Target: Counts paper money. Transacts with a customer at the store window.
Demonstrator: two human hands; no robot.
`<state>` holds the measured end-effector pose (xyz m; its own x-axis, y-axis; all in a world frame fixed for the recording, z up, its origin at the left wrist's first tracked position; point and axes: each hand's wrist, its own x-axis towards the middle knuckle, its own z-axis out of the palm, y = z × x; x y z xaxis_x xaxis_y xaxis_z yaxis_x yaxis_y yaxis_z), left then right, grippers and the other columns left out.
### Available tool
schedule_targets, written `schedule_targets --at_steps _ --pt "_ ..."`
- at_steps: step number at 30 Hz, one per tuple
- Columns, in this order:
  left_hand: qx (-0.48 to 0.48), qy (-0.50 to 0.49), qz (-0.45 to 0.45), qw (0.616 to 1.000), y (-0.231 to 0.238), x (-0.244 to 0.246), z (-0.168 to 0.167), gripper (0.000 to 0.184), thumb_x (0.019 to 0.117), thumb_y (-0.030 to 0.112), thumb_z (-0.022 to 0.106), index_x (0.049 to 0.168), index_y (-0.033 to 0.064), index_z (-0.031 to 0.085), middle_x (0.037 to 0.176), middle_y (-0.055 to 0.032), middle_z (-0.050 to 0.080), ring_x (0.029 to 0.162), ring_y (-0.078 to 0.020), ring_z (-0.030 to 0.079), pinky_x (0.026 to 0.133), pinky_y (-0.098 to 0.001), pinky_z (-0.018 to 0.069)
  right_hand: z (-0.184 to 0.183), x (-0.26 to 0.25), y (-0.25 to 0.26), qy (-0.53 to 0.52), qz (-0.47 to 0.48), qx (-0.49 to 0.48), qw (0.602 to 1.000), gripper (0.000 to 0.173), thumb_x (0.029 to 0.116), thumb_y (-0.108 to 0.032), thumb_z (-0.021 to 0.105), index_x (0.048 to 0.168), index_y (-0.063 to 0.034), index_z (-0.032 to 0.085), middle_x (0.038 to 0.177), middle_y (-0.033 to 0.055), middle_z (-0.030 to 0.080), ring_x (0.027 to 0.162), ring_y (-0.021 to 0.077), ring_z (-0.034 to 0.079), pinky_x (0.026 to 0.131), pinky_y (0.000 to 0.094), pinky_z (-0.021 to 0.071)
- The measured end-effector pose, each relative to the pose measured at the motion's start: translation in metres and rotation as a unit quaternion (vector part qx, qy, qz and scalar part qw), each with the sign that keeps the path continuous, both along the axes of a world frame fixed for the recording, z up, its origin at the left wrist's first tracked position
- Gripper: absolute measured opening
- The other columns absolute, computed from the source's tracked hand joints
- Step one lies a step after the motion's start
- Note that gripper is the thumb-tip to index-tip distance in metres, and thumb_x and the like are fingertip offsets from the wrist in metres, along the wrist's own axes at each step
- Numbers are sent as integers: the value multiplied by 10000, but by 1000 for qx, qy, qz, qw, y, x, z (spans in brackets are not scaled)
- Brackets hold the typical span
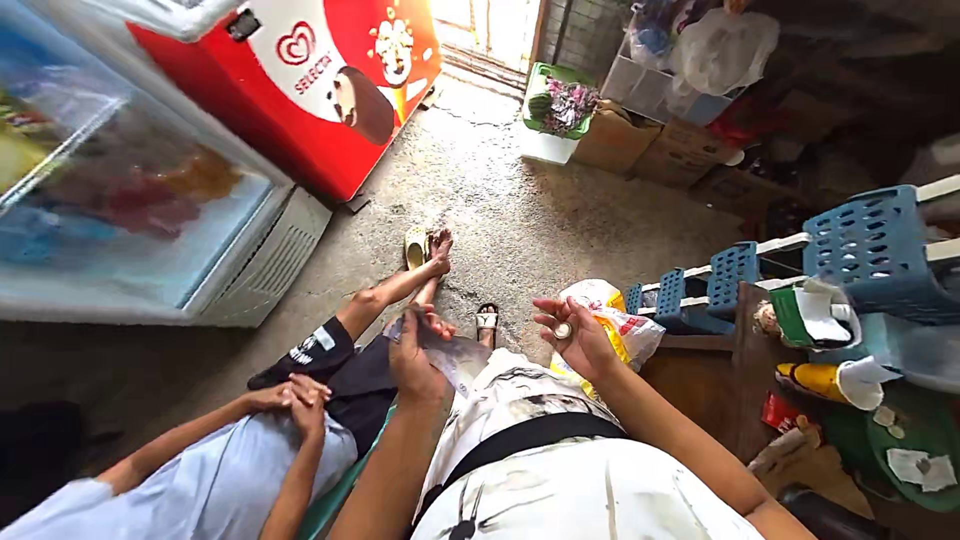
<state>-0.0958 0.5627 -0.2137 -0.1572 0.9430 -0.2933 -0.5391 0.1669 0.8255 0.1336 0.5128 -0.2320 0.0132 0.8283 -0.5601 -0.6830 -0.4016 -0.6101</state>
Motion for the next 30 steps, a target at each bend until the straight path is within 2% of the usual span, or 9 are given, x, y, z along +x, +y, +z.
schedule_targets --at_steps 2,4,9,14,19,23,25,27,30 --pt "23 20 -20 999 29 5 -8 431 1118 161 200 985 59 596 658 22 643 581 -84 652 623 -250 606 1 11 23 90 -45 26 995 607 1120 -347 78 1316 18 522 1316 166 645 1166 260 668 978 392 553" --pt "14 26 -38 999 60 10 -16 425 1121 167 199 1014 51 594 677 23 654 589 -77 659 618 -238 606 5 16 49 123 -60 52 989 606 1101 -344 53 1389 5 457 1379 191 606 1236 303 632 1014 434 532" --pt "0 45 -71 996 133 21 -18 410 1118 170 222 1026 35 598 687 21 648 599 -76 654 613 -239 600 13 21 113 141 -52 100 984 417 1004 -43 288 1381 -4 461 1441 193 565 1278 313 610 1047 444 520" --pt "-6 65 -115 991 189 28 -14 385 1114 144 242 1029 42 603 700 28 656 621 -72 661 639 -237 603 20 16 168 80 -56 79 992 422 978 83 262 1351 -13 436 1413 179 580 1249 265 629 1020 389 536" --pt "-21 57 -122 991 223 39 -17 398 1118 126 227 1027 28 603 692 29 672 612 -67 674 620 -229 606 14 22 193 158 -80 86 980 443 1101 -154 159 1400 -9 453 1428 200 584 1293 327 605 1067 446 506" --pt "-40 75 -130 988 247 54 -26 387 1118 132 235 1031 29 598 698 28 670 617 -71 675 623 -234 607 13 41 213 182 -87 96 975 581 1097 -293 56 1395 9 454 1426 223 578 1305 357 591 1070 466 501" --pt "-46 85 -141 985 261 67 -29 375 1120 135 239 1034 35 590 705 28 670 616 -74 673 629 -236 608 12 55 223 173 -89 87 977 600 1100 -326 69 1350 -11 514 1374 194 628 1249 325 635 1032 440 529" --pt "-42 86 -149 984 276 83 -33 365 1117 135 248 1044 41 593 709 26 677 612 -79 673 628 -242 605 14 71 235 104 -114 -6 988 547 1112 -319 126 1212 -52 594 1160 105 714 982 195 708 814 320 579" --pt "-42 82 -164 982 305 115 -35 350 1116 139 256 1063 31 585 724 12 680 624 -94 683 630 -261 616 8 100 257 -13 -179 -159 971 265 1087 -148 333 1025 -96 585 904 14 643 694 95 590 607 243 493"
